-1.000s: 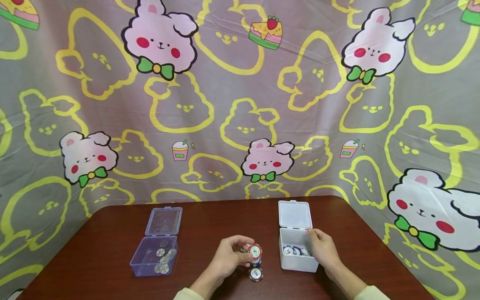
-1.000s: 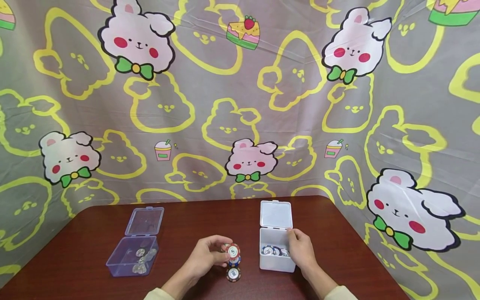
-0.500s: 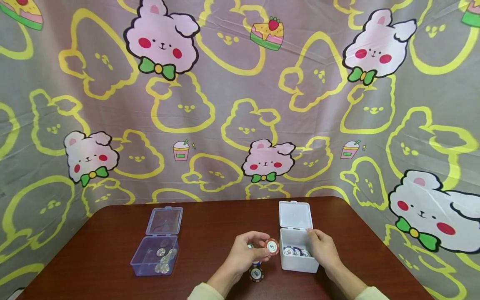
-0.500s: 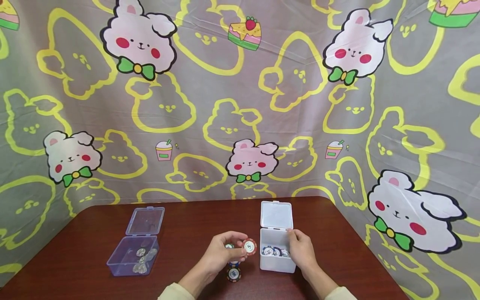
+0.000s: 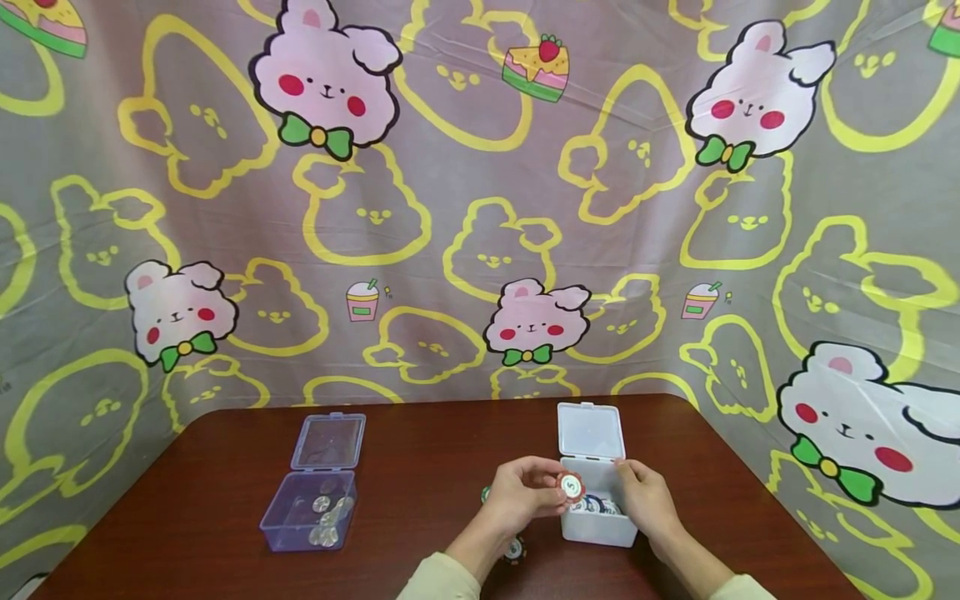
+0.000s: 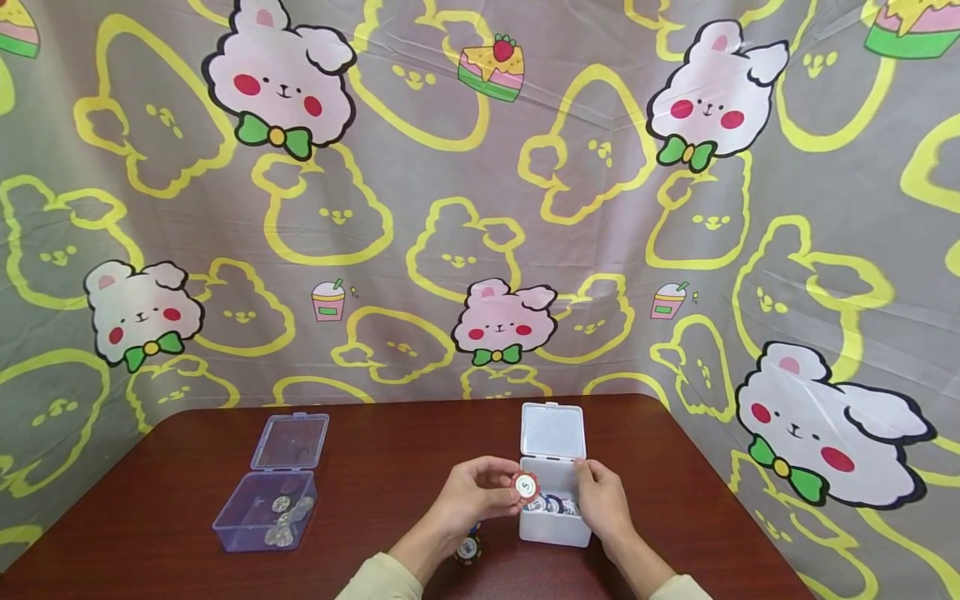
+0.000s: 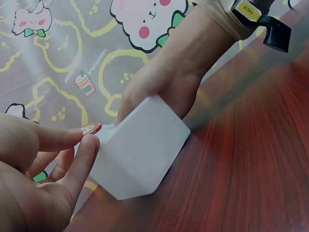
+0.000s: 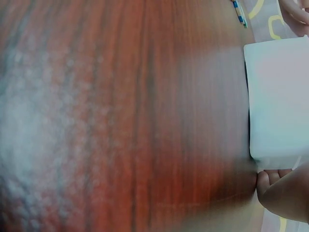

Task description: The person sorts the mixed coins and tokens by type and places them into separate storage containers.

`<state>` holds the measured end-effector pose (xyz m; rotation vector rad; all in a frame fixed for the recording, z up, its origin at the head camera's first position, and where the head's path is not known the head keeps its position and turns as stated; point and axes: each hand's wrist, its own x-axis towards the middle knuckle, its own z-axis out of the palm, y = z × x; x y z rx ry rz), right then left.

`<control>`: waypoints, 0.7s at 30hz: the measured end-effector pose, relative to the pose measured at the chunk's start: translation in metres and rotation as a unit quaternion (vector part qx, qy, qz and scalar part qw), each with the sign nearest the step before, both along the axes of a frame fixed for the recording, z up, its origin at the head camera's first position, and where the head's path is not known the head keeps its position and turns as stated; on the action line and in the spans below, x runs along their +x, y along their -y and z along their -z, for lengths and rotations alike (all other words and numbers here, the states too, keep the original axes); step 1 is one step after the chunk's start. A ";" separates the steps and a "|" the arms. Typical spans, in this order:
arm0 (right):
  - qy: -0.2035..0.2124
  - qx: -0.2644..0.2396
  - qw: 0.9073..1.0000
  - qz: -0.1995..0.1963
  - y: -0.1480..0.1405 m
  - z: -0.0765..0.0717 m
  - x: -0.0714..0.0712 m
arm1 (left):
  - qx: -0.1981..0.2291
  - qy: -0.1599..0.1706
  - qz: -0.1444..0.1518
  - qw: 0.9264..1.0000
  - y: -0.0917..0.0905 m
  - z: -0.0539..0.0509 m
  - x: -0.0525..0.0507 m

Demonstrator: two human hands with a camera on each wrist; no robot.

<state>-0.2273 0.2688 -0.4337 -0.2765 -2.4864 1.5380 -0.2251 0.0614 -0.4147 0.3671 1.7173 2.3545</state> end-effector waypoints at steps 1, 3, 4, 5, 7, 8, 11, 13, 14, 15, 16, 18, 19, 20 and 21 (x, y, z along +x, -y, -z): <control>0.001 0.000 1.000 -0.001 0.000 0.000 0.000 | 0.000 0.002 -0.002 1.000 -0.002 -0.001 0.000; 0.000 0.000 1.000 0.000 0.000 0.000 0.000 | 0.001 0.005 -0.006 1.000 -0.005 -0.003 -0.001; -0.001 0.001 1.000 0.001 0.000 0.000 0.000 | 0.001 0.006 -0.008 1.000 -0.006 -0.004 -0.001; -0.003 0.003 1.000 0.001 0.000 0.000 0.000 | 0.002 0.006 -0.008 1.000 -0.008 -0.005 -0.002; -0.008 0.005 1.000 0.002 0.000 0.000 0.000 | 0.003 0.003 -0.007 1.000 -0.010 -0.007 -0.002; -0.010 0.006 1.000 0.002 0.000 0.000 0.000 | 0.004 0.003 -0.006 1.000 -0.012 -0.007 -0.002; -0.010 0.006 1.000 -0.001 0.000 0.000 0.000 | 0.001 0.001 -0.004 1.000 -0.014 -0.007 -0.002; -0.008 0.004 1.000 -0.002 0.000 0.000 0.000 | -0.001 0.003 -0.004 1.000 -0.014 -0.007 -0.001; -0.009 0.005 1.000 -0.002 0.000 0.001 0.000 | 0.001 0.005 -0.005 1.000 -0.014 -0.006 -0.001; -0.010 0.004 1.000 -0.003 0.000 0.001 0.000 | 0.000 0.007 -0.004 1.000 -0.013 -0.006 -0.001; -0.011 0.004 1.000 -0.004 0.000 0.001 0.000 | 0.001 0.008 -0.005 1.000 -0.013 -0.005 -0.001; -0.013 0.002 1.000 -0.006 0.000 0.000 0.000 | 0.003 0.012 -0.006 1.000 -0.010 -0.003 0.000; -0.014 0.001 1.000 -0.007 0.000 0.000 0.001 | 0.001 0.012 -0.006 1.000 -0.009 -0.003 0.000; -0.015 0.001 1.000 -0.007 0.001 0.000 0.001 | -0.001 0.012 -0.007 1.000 -0.007 -0.002 0.000; -0.015 0.001 1.000 -0.007 0.001 0.000 0.001 | -0.004 0.012 -0.007 1.000 -0.005 -0.001 0.000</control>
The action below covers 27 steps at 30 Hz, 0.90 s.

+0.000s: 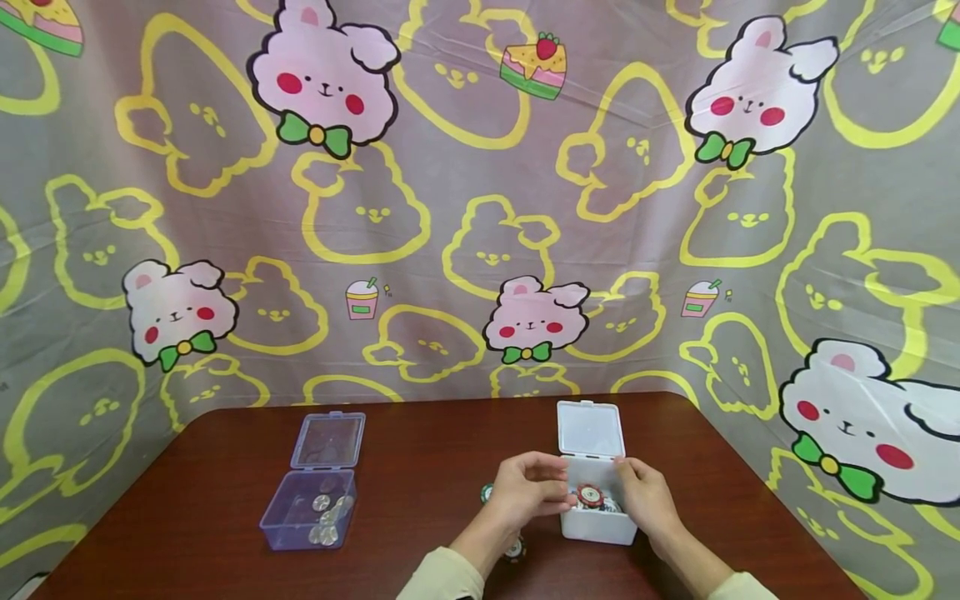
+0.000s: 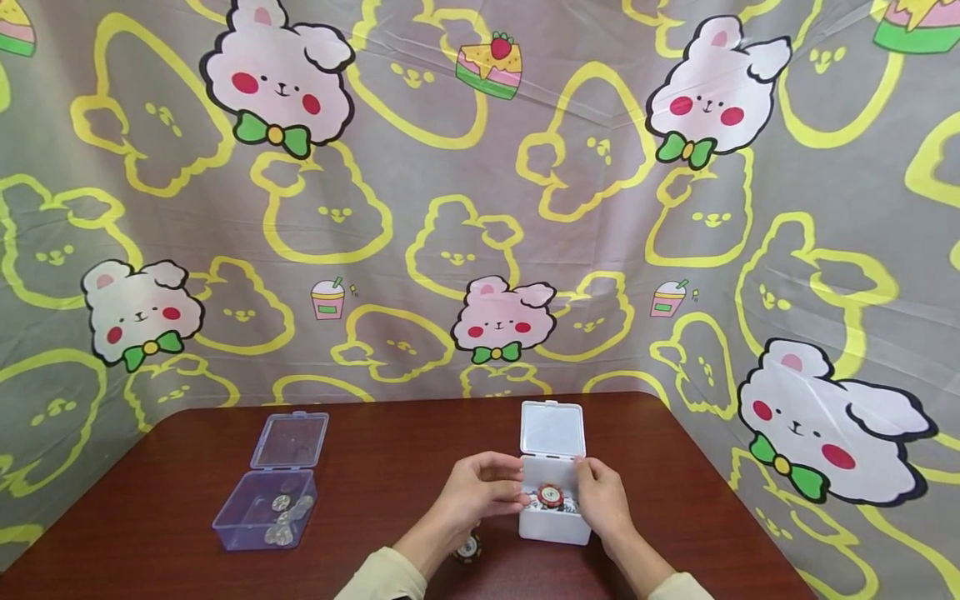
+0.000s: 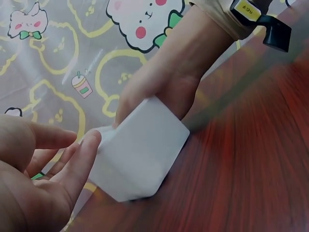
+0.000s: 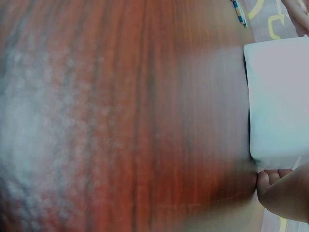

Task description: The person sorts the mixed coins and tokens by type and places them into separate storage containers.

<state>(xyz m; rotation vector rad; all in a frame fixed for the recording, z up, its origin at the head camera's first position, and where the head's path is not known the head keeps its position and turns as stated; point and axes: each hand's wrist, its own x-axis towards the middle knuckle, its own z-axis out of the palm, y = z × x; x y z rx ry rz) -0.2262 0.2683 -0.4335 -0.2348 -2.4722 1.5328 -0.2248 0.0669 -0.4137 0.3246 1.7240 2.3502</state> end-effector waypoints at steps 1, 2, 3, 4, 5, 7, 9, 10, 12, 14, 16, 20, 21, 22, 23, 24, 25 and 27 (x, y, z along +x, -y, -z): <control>0.000 0.000 1.000 0.000 0.000 0.000 0.000 | -0.003 0.000 0.000 1.000 0.002 0.001 0.000; -0.001 0.002 1.000 0.002 0.000 0.000 0.000 | -0.009 -0.001 -0.001 1.000 0.005 0.002 0.000; -0.001 0.004 1.000 0.003 0.000 0.000 0.000 | -0.013 -0.002 -0.001 1.000 0.007 0.002 0.000; -0.001 0.005 1.000 0.003 0.000 0.000 0.001 | -0.019 -0.005 -0.001 1.000 0.010 0.004 -0.001; -0.002 0.006 1.000 0.004 0.000 -0.001 0.001 | -0.024 -0.006 -0.002 1.000 0.013 0.005 -0.001; -0.001 0.006 1.000 0.003 0.000 -0.001 0.001 | -0.033 -0.010 -0.003 0.999 0.020 0.008 -0.002; -0.001 0.006 1.000 0.001 0.000 -0.001 0.001 | -0.043 -0.015 -0.006 0.999 0.027 0.011 -0.004; 0.000 0.006 1.000 0.001 0.000 -0.001 0.001 | -0.049 -0.016 -0.007 0.999 0.031 0.012 -0.005; 0.000 0.006 1.000 0.003 0.000 -0.001 0.000 | -0.061 -0.020 -0.010 0.998 0.038 0.015 -0.006; 0.001 0.006 1.000 0.003 0.000 -0.001 0.000 | -0.073 -0.024 -0.015 0.997 0.044 0.018 -0.007; 0.003 0.006 1.000 0.004 0.000 -0.001 -0.001 | -0.086 -0.026 -0.017 0.996 0.051 0.019 -0.008; 0.006 0.006 1.000 0.004 0.000 -0.001 -0.001 | -0.114 -0.035 -0.027 0.992 0.063 0.022 -0.010; 0.007 0.006 1.000 0.005 0.000 -0.001 -0.001 | -0.120 -0.039 -0.030 0.991 0.066 0.023 -0.011; 0.008 0.005 1.000 0.005 0.000 -0.001 -0.001 | -0.127 -0.042 -0.033 0.990 0.069 0.024 -0.012; 0.009 0.005 1.000 0.006 0.000 -0.001 -0.001 | -0.133 -0.045 -0.035 0.990 0.072 0.024 -0.013; 0.010 0.004 1.000 0.006 0.000 0.000 -0.001 | -0.138 -0.045 -0.037 0.989 0.075 0.025 -0.013; 0.010 0.003 1.000 0.005 0.000 0.000 -0.001 | -0.142 -0.046 -0.037 0.988 0.077 0.026 -0.015; 0.011 0.003 1.000 0.005 0.000 0.000 0.000 | -0.149 -0.049 -0.035 0.987 0.082 0.029 -0.018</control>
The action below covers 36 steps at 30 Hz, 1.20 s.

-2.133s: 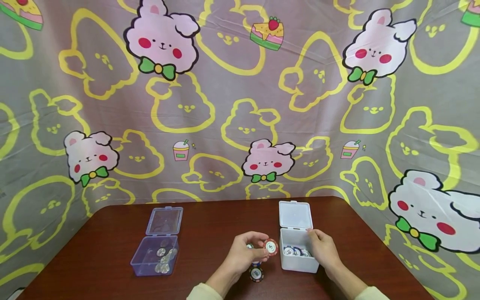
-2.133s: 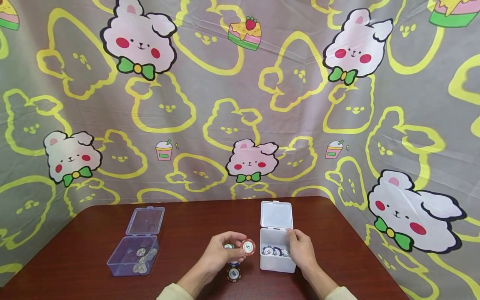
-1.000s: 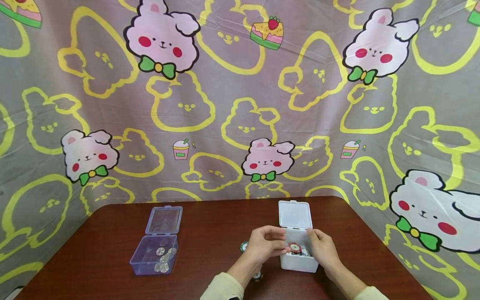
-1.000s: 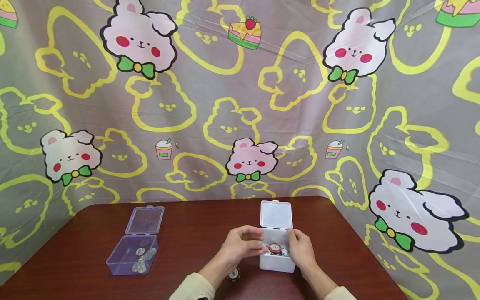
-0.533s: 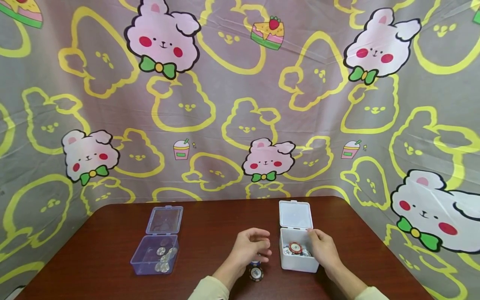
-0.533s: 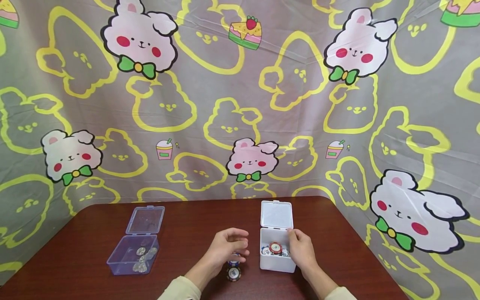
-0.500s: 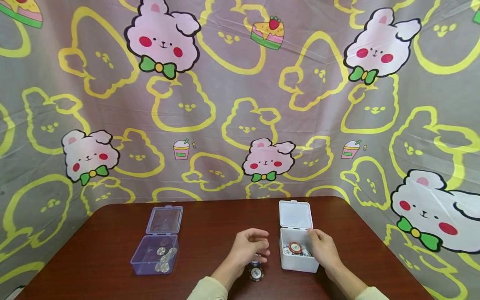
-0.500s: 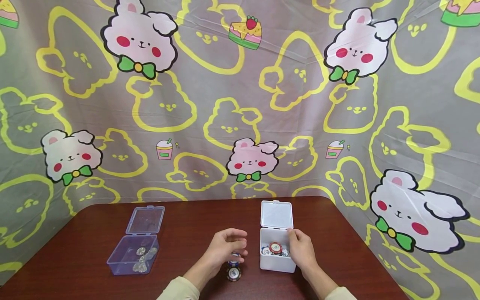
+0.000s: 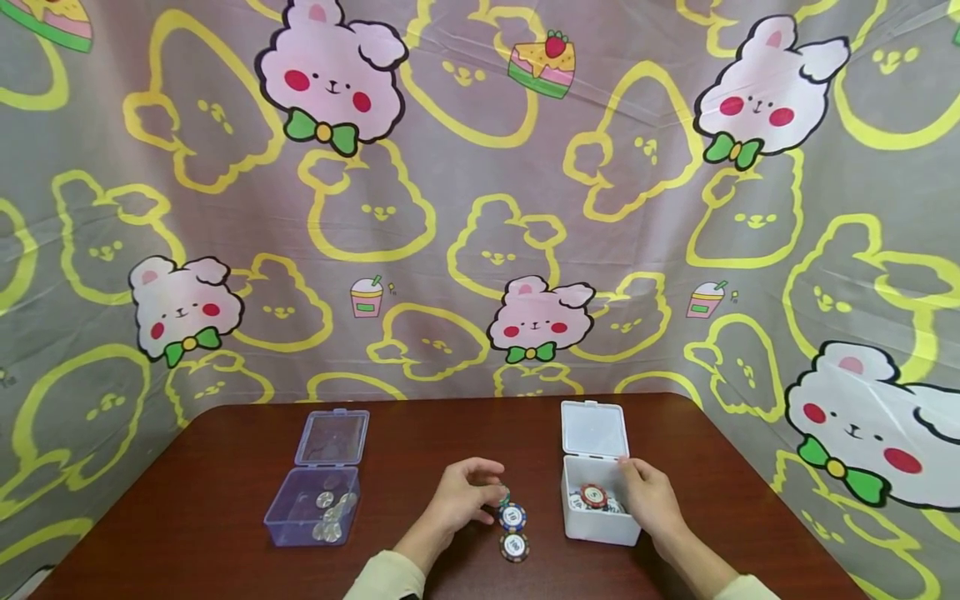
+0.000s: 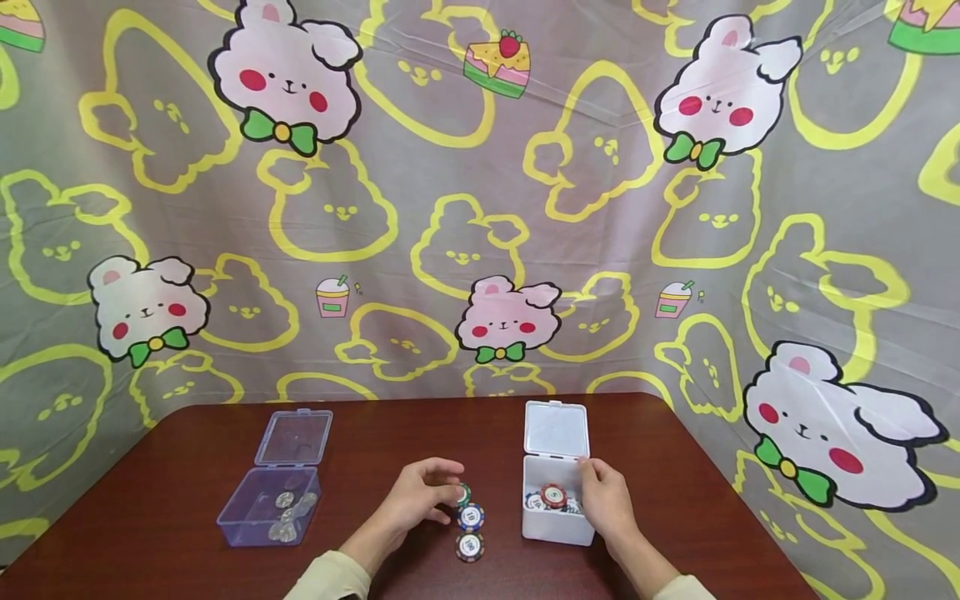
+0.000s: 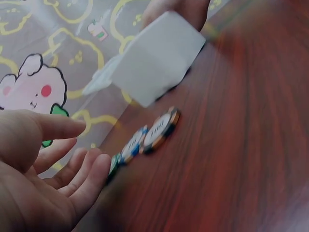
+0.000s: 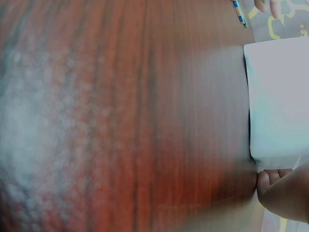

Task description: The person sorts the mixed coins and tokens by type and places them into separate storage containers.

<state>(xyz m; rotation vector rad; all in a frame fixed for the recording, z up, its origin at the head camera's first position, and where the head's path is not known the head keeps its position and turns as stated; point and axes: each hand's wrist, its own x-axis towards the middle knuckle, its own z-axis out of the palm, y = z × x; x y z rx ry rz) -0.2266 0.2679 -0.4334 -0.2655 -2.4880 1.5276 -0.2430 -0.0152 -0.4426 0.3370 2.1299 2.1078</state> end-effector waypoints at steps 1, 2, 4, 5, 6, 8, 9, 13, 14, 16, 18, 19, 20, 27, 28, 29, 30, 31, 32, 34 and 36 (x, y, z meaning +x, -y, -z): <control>0.001 0.000 1.000 0.000 0.000 0.000 0.000 | -0.006 0.001 0.001 1.000 0.002 0.001 -0.001; 0.002 0.000 1.000 0.000 0.000 0.000 0.000 | -0.013 -0.002 0.002 1.000 0.003 0.002 -0.002; 0.003 0.001 1.000 0.000 0.000 0.000 0.000 | -0.031 -0.009 0.005 0.999 0.005 0.003 -0.005; 0.004 0.000 1.000 0.000 0.000 -0.001 0.000 | -0.042 -0.013 0.006 0.999 0.005 0.003 -0.005; 0.006 0.000 1.000 0.000 -0.001 -0.001 0.000 | -0.054 -0.018 0.008 0.998 0.005 0.003 -0.007; 0.006 -0.002 1.000 0.000 -0.001 0.000 0.000 | -0.078 -0.027 0.014 0.996 0.005 0.002 -0.009; 0.005 -0.003 1.000 -0.001 -0.001 0.000 0.000 | -0.091 -0.030 0.017 0.995 0.004 0.002 -0.010; 0.005 -0.006 1.000 -0.001 -0.002 0.000 0.000 | -0.138 -0.051 0.027 0.989 0.003 0.000 -0.013; 0.005 -0.006 1.000 0.000 -0.002 0.000 0.000 | -0.147 -0.056 0.027 0.987 0.003 -0.001 -0.013; 0.005 -0.006 1.000 0.000 -0.002 0.000 0.000 | -0.162 -0.063 0.027 0.984 0.003 -0.001 -0.014; 0.006 -0.007 1.000 -0.001 -0.002 0.000 0.001 | -0.172 -0.065 0.027 0.983 0.004 -0.002 -0.014; 0.007 -0.008 1.000 -0.002 -0.001 -0.001 0.001 | -0.176 -0.063 0.026 0.982 0.004 -0.002 -0.015; 0.008 -0.009 1.000 -0.002 -0.001 -0.001 0.001 | -0.179 -0.061 0.027 0.982 0.005 -0.002 -0.015; 0.012 -0.002 1.000 0.000 -0.001 -0.002 0.002 | -0.205 -0.062 0.040 0.976 0.006 -0.001 -0.019; 0.010 -0.001 1.000 0.001 -0.001 -0.002 0.002 | -0.209 -0.068 0.042 0.975 0.006 -0.002 -0.019; 0.009 0.001 1.000 0.002 -0.001 -0.001 0.002 | -0.213 -0.072 0.044 0.973 0.006 -0.001 -0.019; 0.007 0.002 1.000 0.002 -0.001 -0.001 0.002 | -0.217 -0.076 0.045 0.972 0.006 -0.001 -0.020; 0.005 0.003 1.000 0.002 -0.001 -0.001 0.002 | -0.221 -0.079 0.046 0.971 0.006 -0.001 -0.020; 0.004 0.003 1.000 0.002 -0.001 -0.001 0.001 | -0.224 -0.084 0.046 0.970 0.006 -0.001 -0.020; 0.005 0.004 1.000 0.002 -0.001 -0.001 0.001 | -0.229 -0.088 0.047 0.968 0.006 0.000 -0.021; 0.006 0.005 1.000 0.002 -0.001 -0.001 0.002 | -0.232 -0.090 0.045 0.968 0.005 0.001 -0.021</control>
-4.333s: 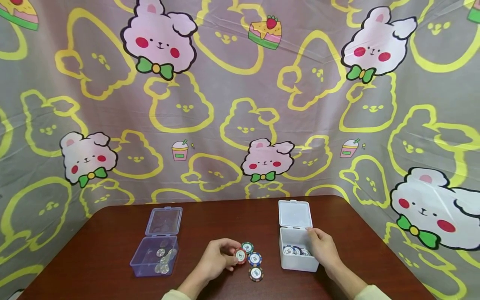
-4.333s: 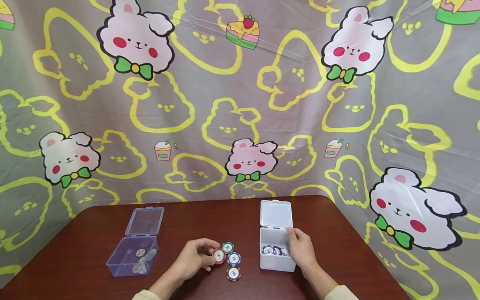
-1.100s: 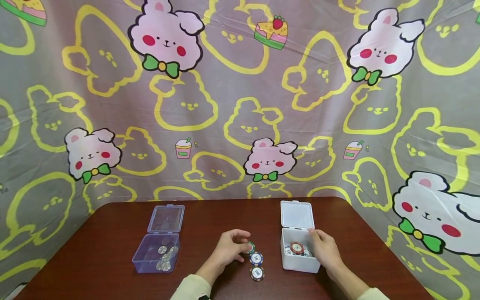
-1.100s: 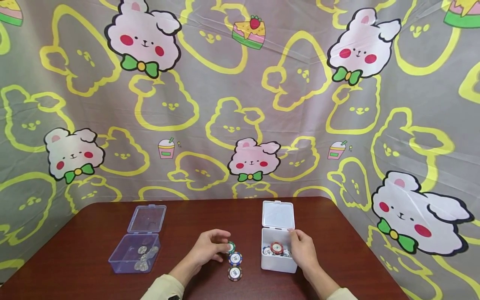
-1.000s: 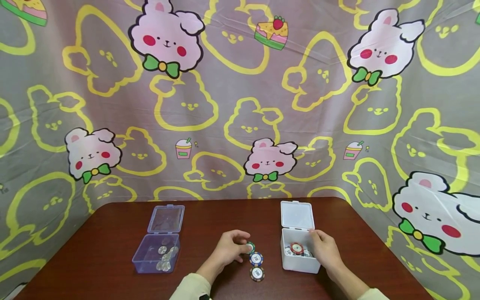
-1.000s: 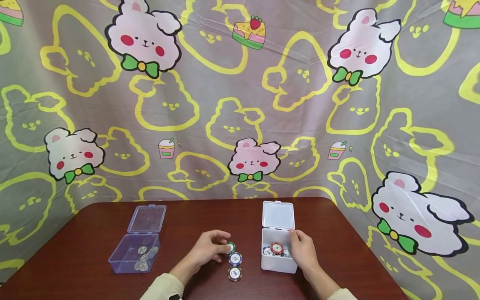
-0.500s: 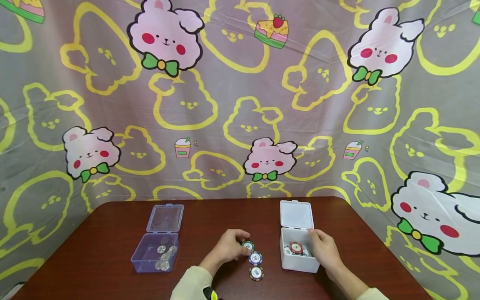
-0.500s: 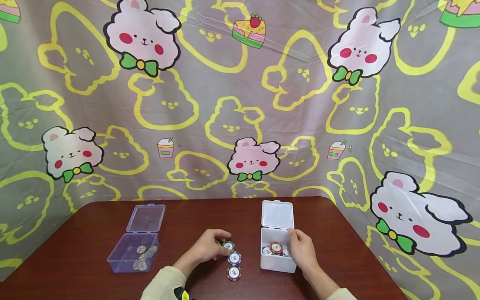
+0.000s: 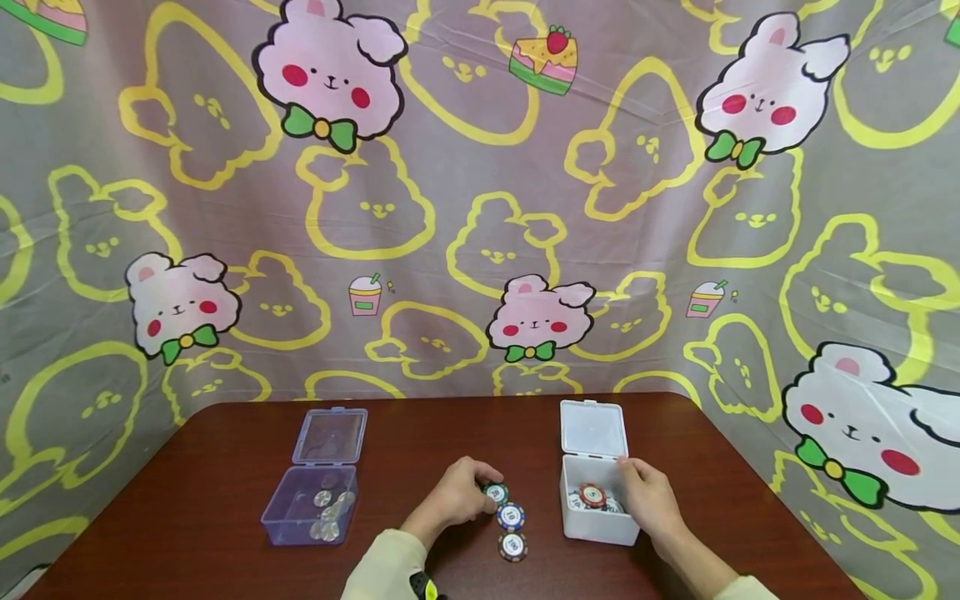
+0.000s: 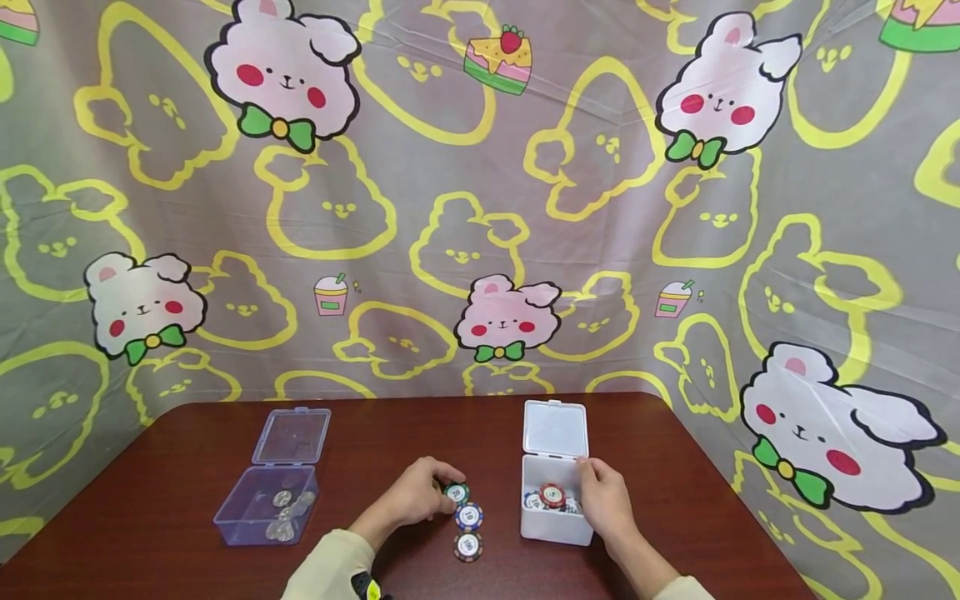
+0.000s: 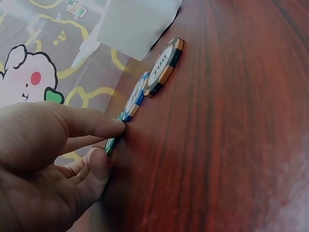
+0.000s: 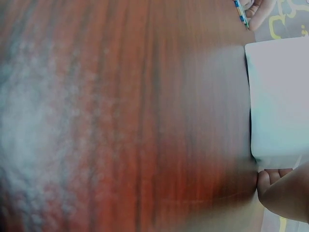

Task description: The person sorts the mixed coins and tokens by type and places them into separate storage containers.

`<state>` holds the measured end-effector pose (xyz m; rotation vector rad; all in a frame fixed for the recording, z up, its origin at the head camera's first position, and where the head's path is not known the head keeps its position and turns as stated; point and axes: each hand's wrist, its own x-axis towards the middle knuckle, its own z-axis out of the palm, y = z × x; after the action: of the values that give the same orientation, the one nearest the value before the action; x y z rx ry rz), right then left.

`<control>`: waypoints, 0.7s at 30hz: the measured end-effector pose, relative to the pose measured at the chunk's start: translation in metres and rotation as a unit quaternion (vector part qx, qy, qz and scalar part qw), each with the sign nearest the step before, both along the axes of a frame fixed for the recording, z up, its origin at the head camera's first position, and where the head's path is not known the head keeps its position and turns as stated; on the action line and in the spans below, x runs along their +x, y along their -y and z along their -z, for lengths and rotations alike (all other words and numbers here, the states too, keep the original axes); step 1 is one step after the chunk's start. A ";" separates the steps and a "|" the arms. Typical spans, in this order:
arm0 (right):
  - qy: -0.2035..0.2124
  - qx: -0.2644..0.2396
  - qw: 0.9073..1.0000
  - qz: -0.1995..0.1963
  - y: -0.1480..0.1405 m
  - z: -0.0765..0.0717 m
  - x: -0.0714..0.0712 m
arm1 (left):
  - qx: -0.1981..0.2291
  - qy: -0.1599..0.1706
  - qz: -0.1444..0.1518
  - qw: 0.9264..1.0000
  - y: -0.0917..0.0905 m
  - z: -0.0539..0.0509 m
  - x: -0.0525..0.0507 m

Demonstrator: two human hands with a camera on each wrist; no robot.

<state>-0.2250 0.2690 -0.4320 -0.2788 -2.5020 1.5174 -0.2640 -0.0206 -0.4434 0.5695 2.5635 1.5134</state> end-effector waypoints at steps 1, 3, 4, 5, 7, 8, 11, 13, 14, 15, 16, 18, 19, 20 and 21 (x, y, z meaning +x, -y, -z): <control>0.001 0.000 1.000 0.000 0.000 0.000 0.000 | -0.001 0.000 -0.001 1.000 0.000 0.000 0.000; 0.002 0.001 1.000 -0.001 0.000 -0.001 0.000 | -0.001 0.000 -0.005 1.000 -0.001 0.000 0.000; 0.002 0.002 1.000 -0.001 0.000 -0.001 0.000 | 0.000 0.000 -0.007 1.000 -0.001 0.001 0.000; 0.001 0.002 1.000 -0.001 0.000 -0.001 0.000 | -0.001 -0.001 -0.009 1.000 -0.001 0.001 0.000; 0.001 0.003 1.000 -0.001 0.000 -0.001 0.000 | -0.001 -0.002 -0.012 1.000 -0.001 0.000 0.000; 0.001 0.004 1.000 0.000 0.000 -0.001 0.000 | 0.000 -0.002 -0.013 1.000 0.000 0.000 0.000; 0.000 0.004 1.000 0.000 0.000 -0.001 0.000 | 0.001 -0.005 -0.012 1.000 0.000 0.000 0.001; -0.002 0.003 1.000 -0.001 0.000 -0.001 0.000 | 0.005 -0.006 -0.010 1.000 0.000 0.000 0.001; -0.004 0.001 1.000 -0.001 0.000 -0.001 0.000 | 0.007 -0.005 -0.010 1.000 0.001 -0.001 0.001; -0.004 0.000 1.000 -0.002 0.001 -0.001 0.000 | 0.009 -0.009 -0.010 1.000 0.000 0.000 0.001; -0.006 -0.002 1.000 -0.003 0.001 -0.001 0.000 | 0.010 -0.011 -0.011 1.000 0.000 0.000 0.001; -0.006 -0.003 1.000 -0.002 0.001 -0.001 0.000 | 0.006 -0.025 -0.017 1.000 0.000 0.000 0.002; -0.005 -0.004 1.000 -0.002 0.001 0.000 0.000 | 0.003 -0.035 -0.021 0.999 -0.001 0.000 0.003; -0.006 -0.005 1.000 -0.003 0.001 0.000 0.000 | -0.003 -0.045 -0.025 0.999 -0.001 0.001 0.004; -0.006 -0.005 1.000 -0.003 0.001 0.000 0.000 | -0.009 -0.058 -0.031 0.998 -0.002 0.001 0.004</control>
<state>-0.2251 0.2682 -0.4319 -0.2634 -2.4901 1.5287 -0.2595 -0.0188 -0.4449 0.5982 2.7022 1.5161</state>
